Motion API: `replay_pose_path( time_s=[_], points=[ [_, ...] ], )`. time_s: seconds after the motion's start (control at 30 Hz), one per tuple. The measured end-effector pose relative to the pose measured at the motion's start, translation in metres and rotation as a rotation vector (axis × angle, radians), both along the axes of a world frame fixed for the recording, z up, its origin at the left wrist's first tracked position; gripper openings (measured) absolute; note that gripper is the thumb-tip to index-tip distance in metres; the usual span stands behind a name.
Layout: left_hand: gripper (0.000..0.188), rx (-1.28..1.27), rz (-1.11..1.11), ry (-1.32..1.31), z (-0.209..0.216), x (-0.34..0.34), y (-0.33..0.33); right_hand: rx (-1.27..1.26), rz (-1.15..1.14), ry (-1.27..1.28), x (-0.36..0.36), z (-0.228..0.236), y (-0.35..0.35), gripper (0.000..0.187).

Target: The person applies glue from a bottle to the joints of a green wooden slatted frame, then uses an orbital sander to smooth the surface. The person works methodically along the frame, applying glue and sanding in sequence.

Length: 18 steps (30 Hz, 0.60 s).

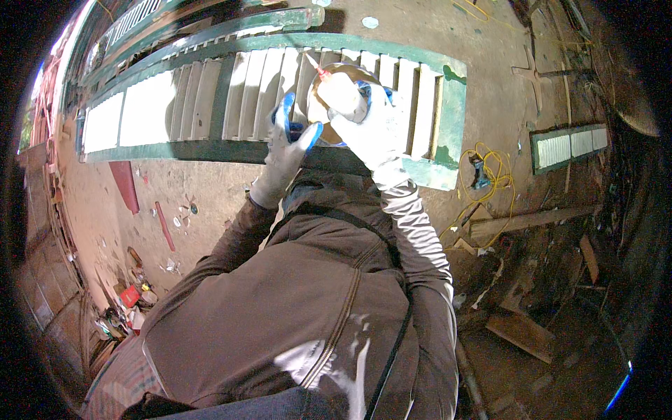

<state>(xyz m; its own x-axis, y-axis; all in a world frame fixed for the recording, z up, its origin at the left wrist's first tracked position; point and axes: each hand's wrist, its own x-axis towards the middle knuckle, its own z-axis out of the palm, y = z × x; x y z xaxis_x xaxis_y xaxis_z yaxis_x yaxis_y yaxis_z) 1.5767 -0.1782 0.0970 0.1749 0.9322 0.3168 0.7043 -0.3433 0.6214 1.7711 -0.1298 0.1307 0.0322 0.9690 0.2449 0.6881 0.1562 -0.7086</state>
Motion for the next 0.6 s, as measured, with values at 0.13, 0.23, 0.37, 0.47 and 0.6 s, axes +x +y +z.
replay_pose_path(
  time_s=[0.13, 0.23, 0.37, 0.47, 0.6],
  points=[
    [0.048, 0.311, -0.108, 0.265, 0.015, -0.014, 0.027, 0.063, 0.017, -0.166, -0.001, -0.010, 0.001, 0.064],
    [0.037, 0.317, -0.201, 0.170, 0.001, -0.028, 0.040, 0.095, 0.000, -0.270, -0.007, -0.011, 0.000, 0.067],
    [0.051, 0.449, -0.240, 0.162, 0.001, -0.030, 0.049, 0.028, -0.078, -0.319, -0.016, -0.005, 0.000, 0.068],
    [0.068, 0.155, -0.173, -0.074, -0.010, -0.028, 0.041, 0.016, -0.136, -0.243, -0.022, -0.006, 0.004, 0.070],
    [0.078, -0.038, -0.164, -0.248, -0.021, -0.024, 0.032, -0.010, -0.188, -0.291, -0.022, -0.011, 0.004, 0.073]
  ],
)
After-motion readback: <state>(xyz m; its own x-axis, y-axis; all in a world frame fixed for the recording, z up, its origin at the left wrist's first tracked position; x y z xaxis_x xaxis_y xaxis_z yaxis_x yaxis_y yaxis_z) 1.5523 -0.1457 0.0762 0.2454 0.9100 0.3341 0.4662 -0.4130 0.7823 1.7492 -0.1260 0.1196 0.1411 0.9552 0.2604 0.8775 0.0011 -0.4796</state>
